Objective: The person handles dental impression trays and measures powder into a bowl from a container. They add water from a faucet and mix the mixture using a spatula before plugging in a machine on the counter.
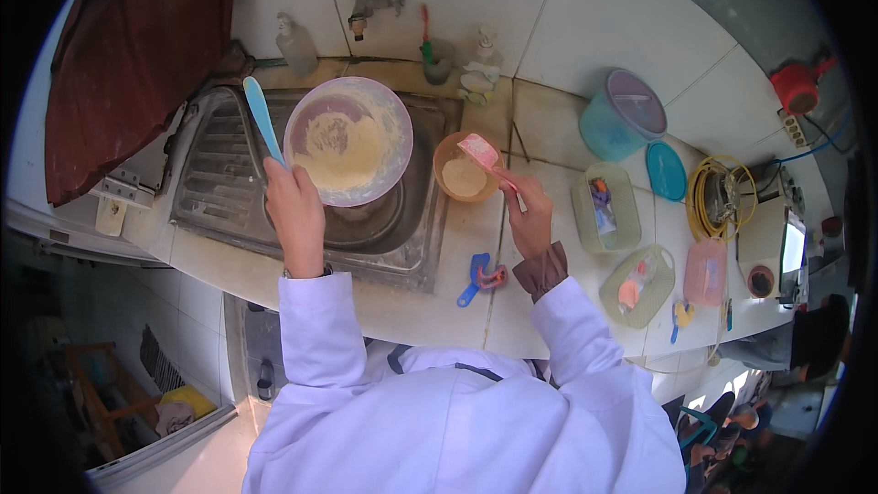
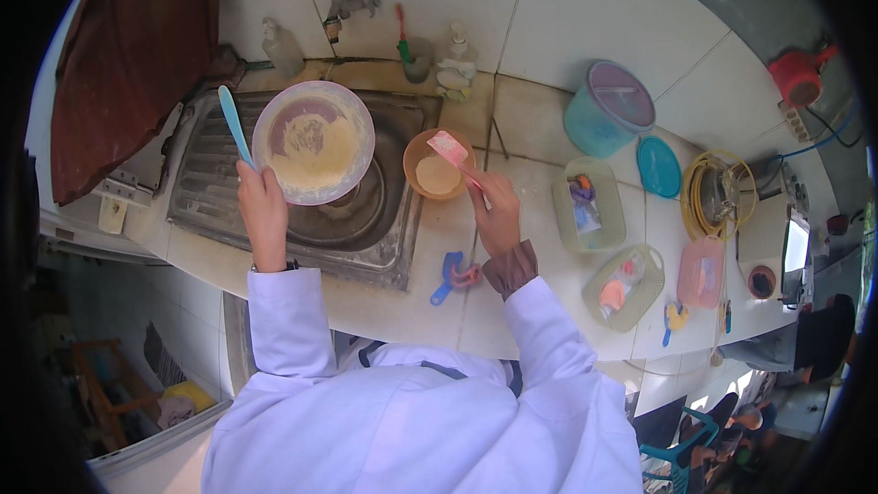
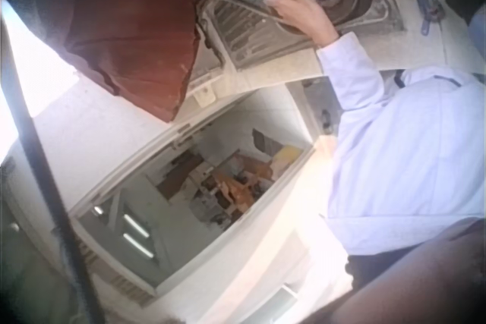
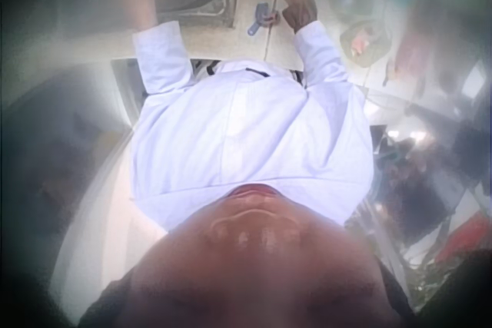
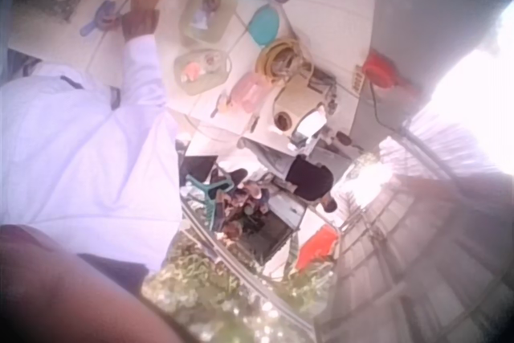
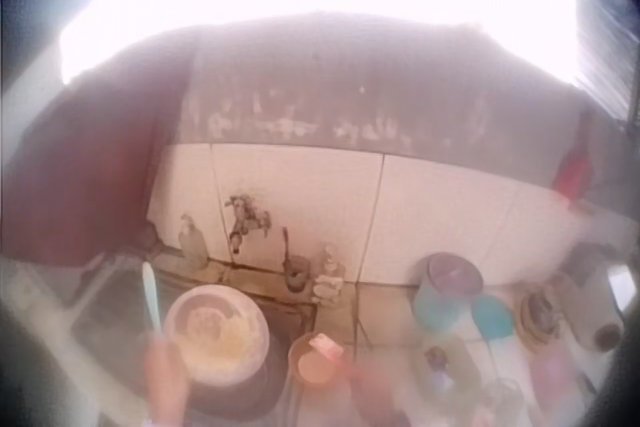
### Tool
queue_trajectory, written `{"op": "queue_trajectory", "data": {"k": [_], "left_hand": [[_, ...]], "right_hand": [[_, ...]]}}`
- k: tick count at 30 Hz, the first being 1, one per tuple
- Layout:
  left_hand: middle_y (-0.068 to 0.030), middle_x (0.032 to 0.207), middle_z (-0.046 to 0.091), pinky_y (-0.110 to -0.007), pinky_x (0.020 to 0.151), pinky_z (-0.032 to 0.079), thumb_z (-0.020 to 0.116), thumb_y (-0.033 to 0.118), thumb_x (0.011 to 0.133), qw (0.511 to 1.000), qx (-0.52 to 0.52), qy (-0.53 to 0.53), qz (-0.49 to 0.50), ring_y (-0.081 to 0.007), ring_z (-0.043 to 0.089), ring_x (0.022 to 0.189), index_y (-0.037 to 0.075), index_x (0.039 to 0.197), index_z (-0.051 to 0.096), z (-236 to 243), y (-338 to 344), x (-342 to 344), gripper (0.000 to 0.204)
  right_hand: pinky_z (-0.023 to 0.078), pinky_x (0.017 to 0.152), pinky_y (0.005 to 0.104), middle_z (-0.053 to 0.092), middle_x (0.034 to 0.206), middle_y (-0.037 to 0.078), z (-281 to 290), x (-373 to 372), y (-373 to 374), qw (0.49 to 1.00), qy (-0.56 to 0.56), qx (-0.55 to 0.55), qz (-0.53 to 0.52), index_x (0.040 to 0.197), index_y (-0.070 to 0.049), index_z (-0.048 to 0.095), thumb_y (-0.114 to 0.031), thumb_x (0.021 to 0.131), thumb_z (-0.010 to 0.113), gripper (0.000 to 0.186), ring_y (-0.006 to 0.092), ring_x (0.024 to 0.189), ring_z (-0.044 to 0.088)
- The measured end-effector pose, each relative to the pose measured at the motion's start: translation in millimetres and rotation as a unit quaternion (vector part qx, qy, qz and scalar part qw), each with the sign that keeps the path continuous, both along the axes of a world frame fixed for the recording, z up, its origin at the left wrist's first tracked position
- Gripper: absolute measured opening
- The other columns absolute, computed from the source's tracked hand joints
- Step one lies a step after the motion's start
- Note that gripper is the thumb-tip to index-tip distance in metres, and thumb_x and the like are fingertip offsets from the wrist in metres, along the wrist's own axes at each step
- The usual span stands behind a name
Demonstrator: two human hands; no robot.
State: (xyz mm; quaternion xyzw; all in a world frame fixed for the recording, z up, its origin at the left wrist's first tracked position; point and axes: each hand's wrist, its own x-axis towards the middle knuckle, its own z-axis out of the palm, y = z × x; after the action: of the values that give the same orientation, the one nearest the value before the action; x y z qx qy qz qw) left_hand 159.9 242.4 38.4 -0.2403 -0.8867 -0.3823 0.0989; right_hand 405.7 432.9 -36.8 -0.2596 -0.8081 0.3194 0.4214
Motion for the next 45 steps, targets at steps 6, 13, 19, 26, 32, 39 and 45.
{"op": "queue_trajectory", "data": {"k": [6, 13, 19, 26, 32, 39, 45], "left_hand": [[-0.0323, 0.085, 0.058, -0.056, 0.070, 0.041, 0.042, 0.013, 0.094, 1.000, 0.011, -0.026, -0.007, -0.0518, 0.055, 0.083, -0.003, 0.095, 0.040, 3.9, 1.4, 2.0, 0.016], [-0.0329, 0.086, 0.058, -0.055, 0.070, 0.041, 0.042, 0.012, 0.094, 1.000, 0.008, -0.017, -0.017, -0.0514, 0.056, 0.083, -0.003, 0.096, 0.039, 9.8, 4.4, 7.5, 0.016], [-0.0333, 0.086, 0.058, -0.055, 0.069, 0.040, 0.042, 0.012, 0.094, 1.000, 0.005, 0.005, -0.022, -0.0516, 0.056, 0.082, -0.004, 0.097, 0.039, 11.7, 7.8, 11.9, 0.016], [-0.0312, 0.087, 0.059, -0.057, 0.070, 0.041, 0.042, 0.012, 0.093, 0.998, 0.017, -0.028, -0.057, -0.0507, 0.056, 0.083, -0.003, 0.098, 0.039, 47.7, 31.9, 45.2, 0.016], [-0.0306, 0.087, 0.059, -0.056, 0.070, 0.043, 0.043, 0.011, 0.092, 0.995, 0.010, -0.002, -0.104, -0.0505, 0.057, 0.083, -0.003, 0.096, 0.039, 73.5, 64.5, 77.8, 0.014], [-0.0318, 0.088, 0.059, -0.055, 0.071, 0.044, 0.043, 0.011, 0.092, 1.000, -0.010, 0.003, -0.027, -0.0503, 0.058, 0.084, -0.003, 0.095, 0.039, 69.0, 63.2, 81.4, 0.014], [-0.0314, 0.088, 0.059, -0.055, 0.072, 0.045, 0.043, 0.014, 0.094, 0.997, -0.025, 0.027, 0.070, -0.0502, 0.057, 0.084, -0.003, 0.095, 0.040, 41.3, 23.0, 62.0, 0.017]], "right_hand": [[0.047, 0.073, 0.0302, 0.065, 0.089, 0.009, -8.8, 0.7, -1.1, 0.976, 0.095, -0.187, -0.062, 0.111, -0.005, 0.067, -0.011, 0.095, 0.057, 0.019, 0.0161, 0.079, 0.060], [0.046, 0.073, 0.0277, 0.064, 0.086, 0.007, -9.4, 2.9, -7.5, 0.988, 0.033, -0.144, -0.045, 0.112, -0.003, 0.067, -0.015, 0.097, 0.056, 0.022, 0.0126, 0.080, 0.059], [0.044, 0.071, 0.0267, 0.064, 0.086, 0.004, -5.5, -0.5, -8.4, 0.962, 0.160, -0.215, -0.044, 0.112, -0.002, 0.066, -0.018, 0.100, 0.052, 0.025, 0.0108, 0.079, 0.056], [0.040, 0.076, 0.0230, 0.058, 0.087, 0.000, 38.1, 21.0, -1.3, 0.835, 0.339, -0.431, 0.030, 0.115, 0.000, 0.060, -0.025, 0.101, 0.050, 0.031, 0.0079, 0.079, 0.048], [0.041, 0.074, 0.0240, 0.059, 0.086, 0.001, 121.4, 42.9, 1.1, 0.859, 0.362, -0.356, 0.059, 0.110, 0.000, 0.062, -0.023, 0.100, 0.051, 0.028, 0.0079, 0.078, 0.051], [0.041, 0.075, 0.0236, 0.060, 0.086, 0.001, 110.7, 54.5, 10.3, 0.881, 0.344, -0.324, 0.023, 0.115, 0.000, 0.062, -0.022, 0.100, 0.051, 0.029, 0.0079, 0.080, 0.053], [0.044, 0.075, 0.0258, 0.063, 0.088, 0.006, 16.7, 38.5, 17.9, 0.993, 0.052, 0.005, 0.107, 0.118, -0.012, 0.065, -0.011, 0.095, 0.057, 0.024, 0.0147, 0.080, 0.058]]}}
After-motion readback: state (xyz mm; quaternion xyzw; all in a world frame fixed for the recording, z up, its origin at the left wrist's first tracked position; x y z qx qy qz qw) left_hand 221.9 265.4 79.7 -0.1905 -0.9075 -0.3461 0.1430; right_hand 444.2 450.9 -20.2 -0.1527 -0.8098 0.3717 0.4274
